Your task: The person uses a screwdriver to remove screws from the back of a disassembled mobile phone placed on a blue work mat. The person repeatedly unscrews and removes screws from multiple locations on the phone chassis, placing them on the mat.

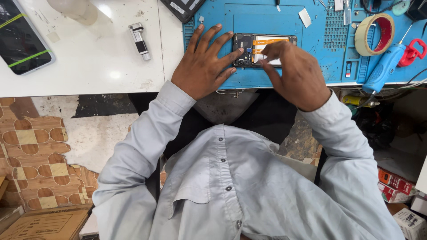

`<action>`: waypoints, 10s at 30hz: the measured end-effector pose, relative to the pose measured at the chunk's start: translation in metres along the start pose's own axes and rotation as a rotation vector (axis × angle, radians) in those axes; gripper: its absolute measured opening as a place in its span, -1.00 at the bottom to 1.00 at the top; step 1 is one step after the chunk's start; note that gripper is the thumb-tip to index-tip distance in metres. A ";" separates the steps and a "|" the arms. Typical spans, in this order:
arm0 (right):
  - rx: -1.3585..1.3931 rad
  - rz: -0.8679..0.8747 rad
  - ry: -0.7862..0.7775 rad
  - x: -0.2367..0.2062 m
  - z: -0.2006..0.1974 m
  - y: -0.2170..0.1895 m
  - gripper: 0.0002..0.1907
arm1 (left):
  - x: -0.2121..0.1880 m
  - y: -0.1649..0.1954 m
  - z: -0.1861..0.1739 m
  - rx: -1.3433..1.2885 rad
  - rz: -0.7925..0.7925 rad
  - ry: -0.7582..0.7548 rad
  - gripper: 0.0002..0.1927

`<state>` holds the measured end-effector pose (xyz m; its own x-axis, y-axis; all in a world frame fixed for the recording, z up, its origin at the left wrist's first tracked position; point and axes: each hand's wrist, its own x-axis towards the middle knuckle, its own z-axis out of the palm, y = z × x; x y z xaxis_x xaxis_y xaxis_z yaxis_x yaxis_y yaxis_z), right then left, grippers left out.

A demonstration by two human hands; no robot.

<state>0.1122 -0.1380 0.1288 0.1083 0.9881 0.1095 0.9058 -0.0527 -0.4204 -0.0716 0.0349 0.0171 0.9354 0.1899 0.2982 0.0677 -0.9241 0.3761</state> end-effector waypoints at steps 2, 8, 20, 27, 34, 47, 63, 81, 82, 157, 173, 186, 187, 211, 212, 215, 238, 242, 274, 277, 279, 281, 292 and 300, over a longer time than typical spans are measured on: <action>0.029 0.042 -0.015 -0.001 -0.001 0.003 -0.72 | 0.000 0.001 0.000 -0.004 0.000 -0.001 -0.52; -0.009 -0.055 -0.013 -0.002 -0.002 0.005 -0.71 | 0.000 0.002 -0.001 -0.017 0.001 0.001 -0.53; 0.046 -0.049 -0.045 -0.003 -0.002 0.004 -0.68 | 0.000 0.001 0.002 -0.006 -0.005 -0.011 -0.54; 0.045 -0.077 -0.046 -0.004 -0.003 0.006 -0.67 | 0.000 0.002 0.002 -0.001 -0.006 -0.007 -0.54; -0.029 -0.082 -0.002 -0.002 -0.003 0.004 -0.68 | 0.000 0.001 0.001 -0.008 -0.006 -0.001 -0.54; 0.046 -0.075 -0.039 -0.004 -0.002 0.005 -0.65 | 0.000 0.001 0.002 -0.008 -0.004 -0.011 -0.52; 0.013 -0.141 -0.023 -0.008 0.003 0.008 -0.60 | -0.002 0.002 0.002 -0.008 0.000 0.004 -0.54; 0.211 0.177 -0.044 -0.004 -0.004 0.005 -0.75 | -0.002 0.002 0.004 0.013 -0.006 -0.011 -0.51; 0.161 0.210 -0.089 -0.003 0.000 0.006 -0.77 | -0.002 0.002 0.004 0.010 -0.008 -0.012 -0.51; -0.313 -0.047 -0.460 0.045 0.013 0.007 -0.68 | -0.013 -0.004 0.012 0.060 0.034 0.090 -0.48; -0.151 -0.224 -0.337 0.079 0.069 -0.012 -0.78 | -0.009 -0.016 -0.011 -0.550 -0.297 0.416 -0.82; 0.490 -0.212 0.202 0.082 0.014 0.062 -0.81 | -0.006 -0.012 0.010 -0.073 -0.223 0.241 -0.41; 0.419 -0.169 0.203 0.080 0.014 0.066 -0.85 | -0.008 -0.012 0.012 -0.040 -0.232 0.247 -0.43; 0.333 -0.096 0.167 0.044 0.035 0.036 -0.53 | -0.002 -0.006 0.016 0.106 -0.023 0.150 -0.68; 0.335 -0.101 0.169 0.044 0.035 0.037 -0.53 | -0.002 -0.006 0.017 0.085 -0.024 0.154 -0.71; 0.331 -0.103 0.164 0.045 0.036 0.039 -0.52 | -0.003 -0.007 0.017 0.088 -0.025 0.149 -0.70; 0.269 -0.172 0.084 0.049 0.025 0.024 -0.61 | -0.002 -0.008 0.014 0.093 -0.021 0.134 -0.60; 0.141 -0.100 0.064 0.049 0.020 0.021 -0.60 | -0.002 -0.007 0.014 0.096 -0.020 0.144 -0.62; 0.088 -0.242 -0.040 0.042 0.014 0.011 -0.63 | -0.003 -0.009 0.017 0.049 -0.024 0.156 -0.72; 0.015 -0.124 -0.005 0.045 0.018 0.014 -0.56 | -0.003 -0.008 0.017 0.063 -0.029 0.150 -0.72; 0.087 0.041 -0.063 0.047 0.019 0.014 -0.63 | -0.003 -0.008 0.017 0.063 -0.029 0.154 -0.72; 0.060 -0.072 -0.101 0.047 0.017 0.011 -0.65 | -0.003 -0.008 0.016 0.053 -0.027 0.167 -0.72; 0.162 -0.150 -0.076 0.045 0.020 0.004 -0.72 | -0.006 -0.008 0.019 0.048 -0.029 0.172 -0.70; 0.092 0.022 0.027 0.035 0.023 -0.006 -0.72 | -0.010 -0.005 0.019 0.057 -0.030 0.161 -0.70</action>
<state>0.1011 -0.0998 0.1146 0.1398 0.9824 0.1235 0.8616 -0.0593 -0.5040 -0.0747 0.0309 -0.0045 0.8654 0.2639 0.4260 0.1185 -0.9338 0.3377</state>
